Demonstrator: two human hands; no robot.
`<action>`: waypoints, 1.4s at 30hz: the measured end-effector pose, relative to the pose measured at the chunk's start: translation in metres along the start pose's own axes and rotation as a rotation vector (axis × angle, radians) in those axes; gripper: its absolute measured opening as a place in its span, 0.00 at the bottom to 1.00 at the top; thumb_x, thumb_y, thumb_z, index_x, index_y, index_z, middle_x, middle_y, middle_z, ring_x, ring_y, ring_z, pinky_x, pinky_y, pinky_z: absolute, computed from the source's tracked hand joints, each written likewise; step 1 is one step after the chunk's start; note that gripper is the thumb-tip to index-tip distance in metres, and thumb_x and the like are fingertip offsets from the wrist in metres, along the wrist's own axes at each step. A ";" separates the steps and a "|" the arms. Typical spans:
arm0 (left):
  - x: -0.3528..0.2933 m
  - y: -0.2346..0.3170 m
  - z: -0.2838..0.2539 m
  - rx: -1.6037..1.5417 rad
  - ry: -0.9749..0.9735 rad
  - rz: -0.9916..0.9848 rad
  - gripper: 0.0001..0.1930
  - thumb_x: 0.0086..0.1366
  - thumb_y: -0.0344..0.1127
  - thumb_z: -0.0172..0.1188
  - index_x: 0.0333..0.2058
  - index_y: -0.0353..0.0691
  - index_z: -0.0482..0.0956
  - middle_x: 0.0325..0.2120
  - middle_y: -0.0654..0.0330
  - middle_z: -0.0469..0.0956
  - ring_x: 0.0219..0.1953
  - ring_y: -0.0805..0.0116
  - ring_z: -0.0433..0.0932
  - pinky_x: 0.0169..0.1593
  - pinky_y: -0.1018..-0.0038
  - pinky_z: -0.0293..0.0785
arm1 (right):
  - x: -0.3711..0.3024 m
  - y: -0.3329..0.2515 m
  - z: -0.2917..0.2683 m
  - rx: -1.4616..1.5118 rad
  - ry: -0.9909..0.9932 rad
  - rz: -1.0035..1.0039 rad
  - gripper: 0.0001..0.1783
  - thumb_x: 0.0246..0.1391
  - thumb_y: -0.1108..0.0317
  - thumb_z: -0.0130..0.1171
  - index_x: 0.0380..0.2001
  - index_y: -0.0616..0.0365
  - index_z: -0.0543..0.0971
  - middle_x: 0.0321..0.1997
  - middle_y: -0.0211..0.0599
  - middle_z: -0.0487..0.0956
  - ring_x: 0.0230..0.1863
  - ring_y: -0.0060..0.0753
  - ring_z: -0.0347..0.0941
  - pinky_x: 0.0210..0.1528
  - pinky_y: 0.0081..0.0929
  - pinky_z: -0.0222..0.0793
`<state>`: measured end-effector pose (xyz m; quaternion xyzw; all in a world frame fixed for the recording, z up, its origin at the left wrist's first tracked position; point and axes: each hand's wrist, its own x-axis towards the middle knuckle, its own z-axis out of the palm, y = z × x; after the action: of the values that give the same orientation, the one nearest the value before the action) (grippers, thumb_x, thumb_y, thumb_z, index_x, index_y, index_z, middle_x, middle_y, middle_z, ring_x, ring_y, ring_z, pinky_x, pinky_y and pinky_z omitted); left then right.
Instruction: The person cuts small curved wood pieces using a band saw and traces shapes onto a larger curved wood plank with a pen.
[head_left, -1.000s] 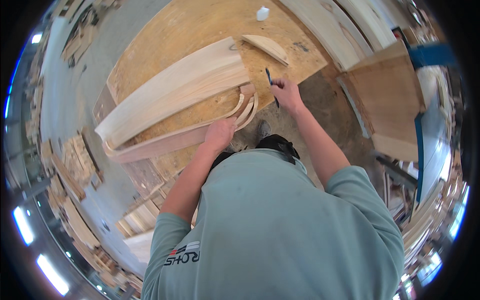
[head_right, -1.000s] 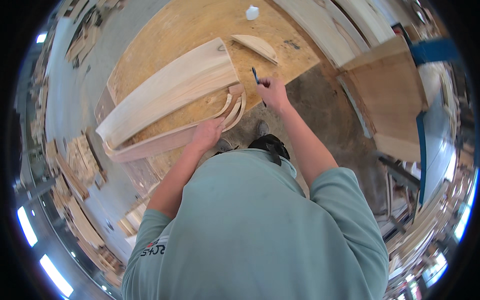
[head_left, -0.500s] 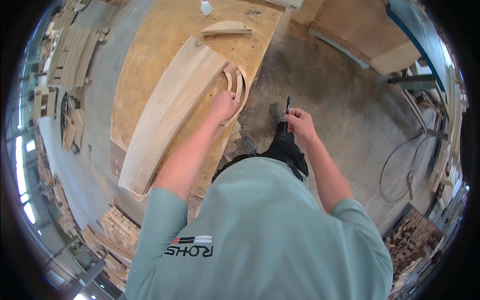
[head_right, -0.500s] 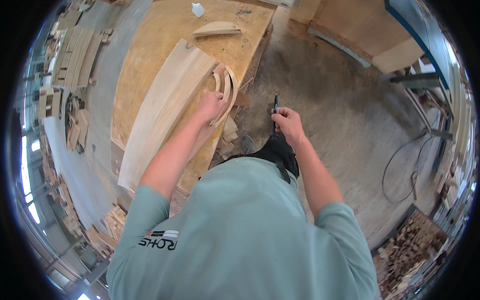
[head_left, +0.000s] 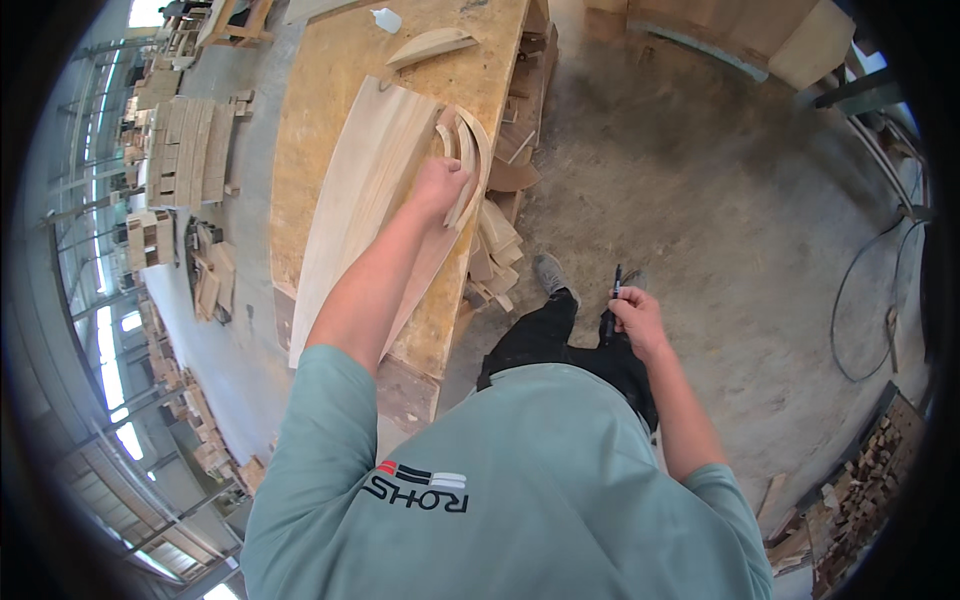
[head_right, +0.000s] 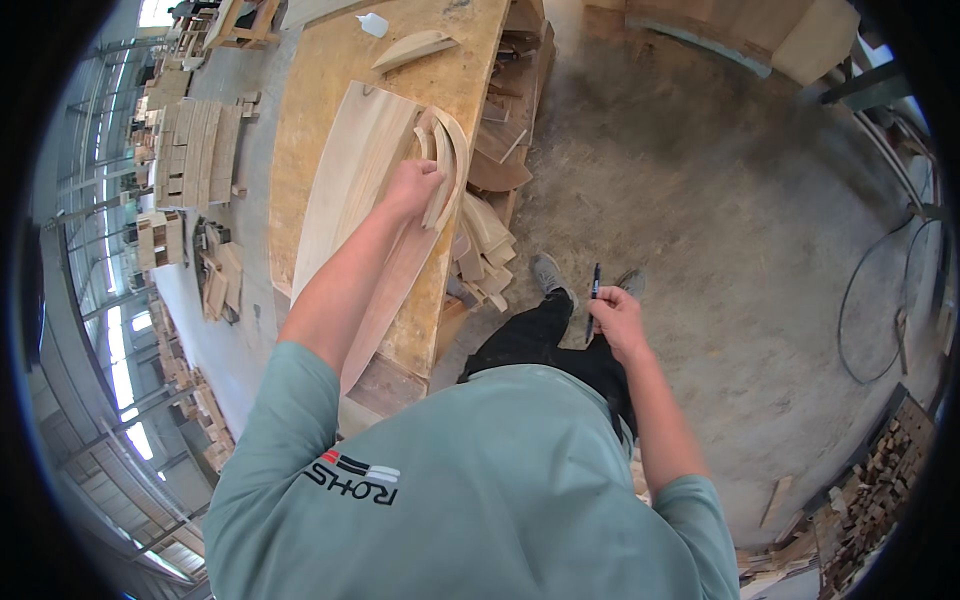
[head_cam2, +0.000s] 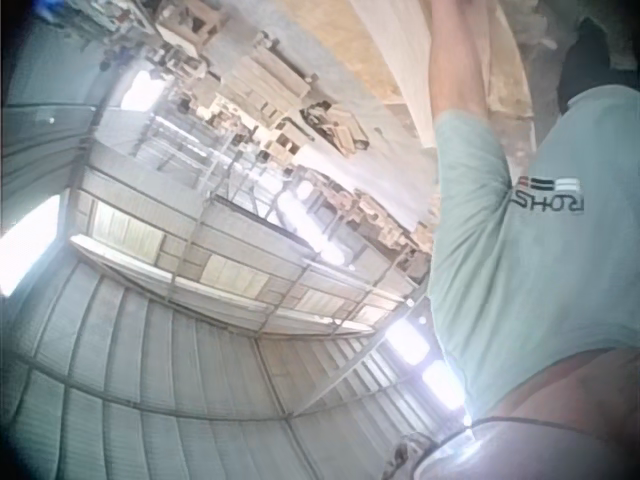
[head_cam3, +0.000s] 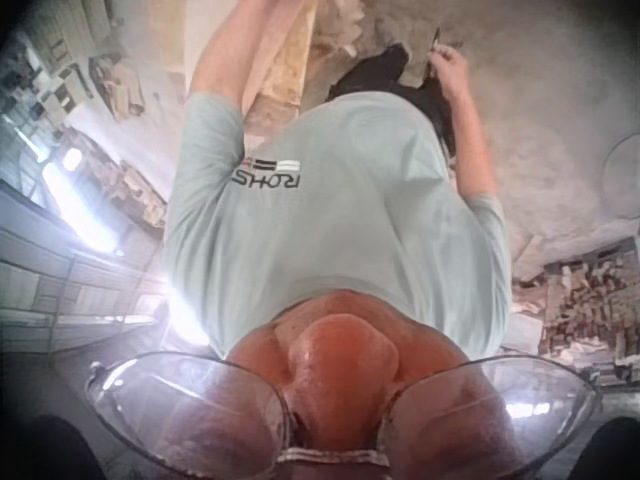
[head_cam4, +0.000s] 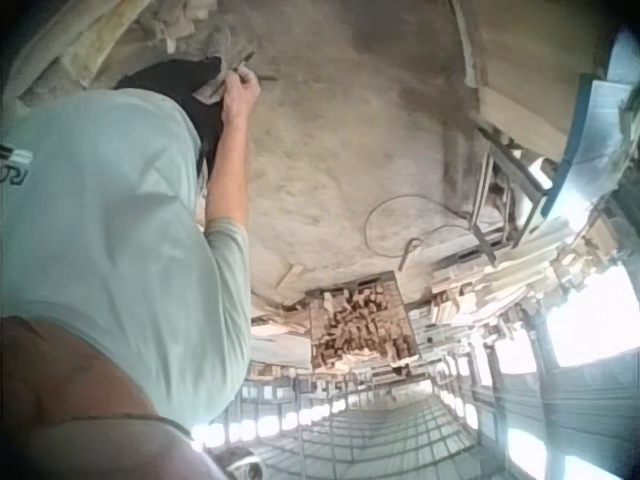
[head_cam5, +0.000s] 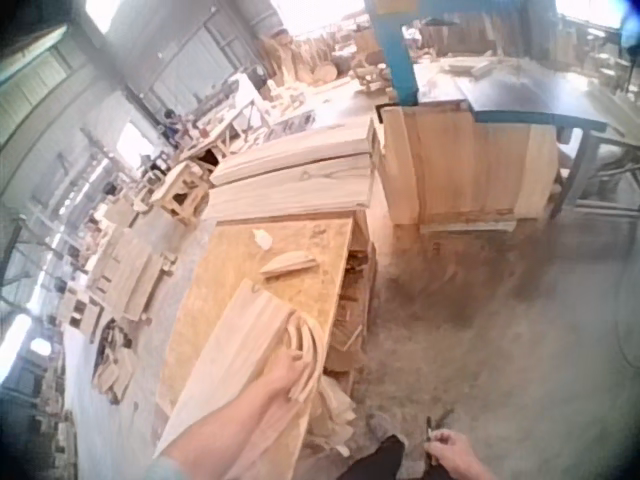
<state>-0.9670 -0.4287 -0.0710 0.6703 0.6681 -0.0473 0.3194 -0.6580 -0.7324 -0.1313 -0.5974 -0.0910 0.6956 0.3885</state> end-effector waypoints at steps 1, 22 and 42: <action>-0.003 -0.003 0.003 -0.008 0.003 -0.010 0.13 0.63 0.36 0.62 0.40 0.32 0.85 0.29 0.55 0.84 0.31 0.69 0.82 0.40 0.69 0.76 | -0.001 0.006 -0.012 0.000 0.003 0.007 0.07 0.55 0.73 0.62 0.38 0.59 0.79 0.25 0.23 0.75 0.21 0.14 0.67 0.23 0.17 0.64; 0.004 -0.016 0.007 -0.110 0.042 0.004 0.12 0.66 0.33 0.60 0.42 0.30 0.85 0.31 0.60 0.83 0.32 0.73 0.80 0.36 0.73 0.77 | -0.014 0.047 -0.095 0.105 0.073 0.011 0.09 0.55 0.74 0.62 0.41 0.61 0.80 0.28 0.24 0.77 0.21 0.14 0.67 0.23 0.17 0.64; -0.008 0.029 -0.018 -0.497 -0.150 -0.430 0.09 0.72 0.35 0.60 0.39 0.34 0.81 0.28 0.66 0.75 0.27 0.77 0.68 0.34 0.79 0.67 | 0.166 -0.057 0.084 0.516 -0.360 -0.495 0.09 0.61 0.70 0.61 0.42 0.64 0.82 0.32 0.30 0.82 0.32 0.18 0.76 0.35 0.19 0.72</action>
<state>-0.9476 -0.4239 -0.0422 0.4103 0.7599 0.0018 0.5042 -0.7072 -0.5574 -0.2013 -0.3087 -0.1213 0.6747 0.6594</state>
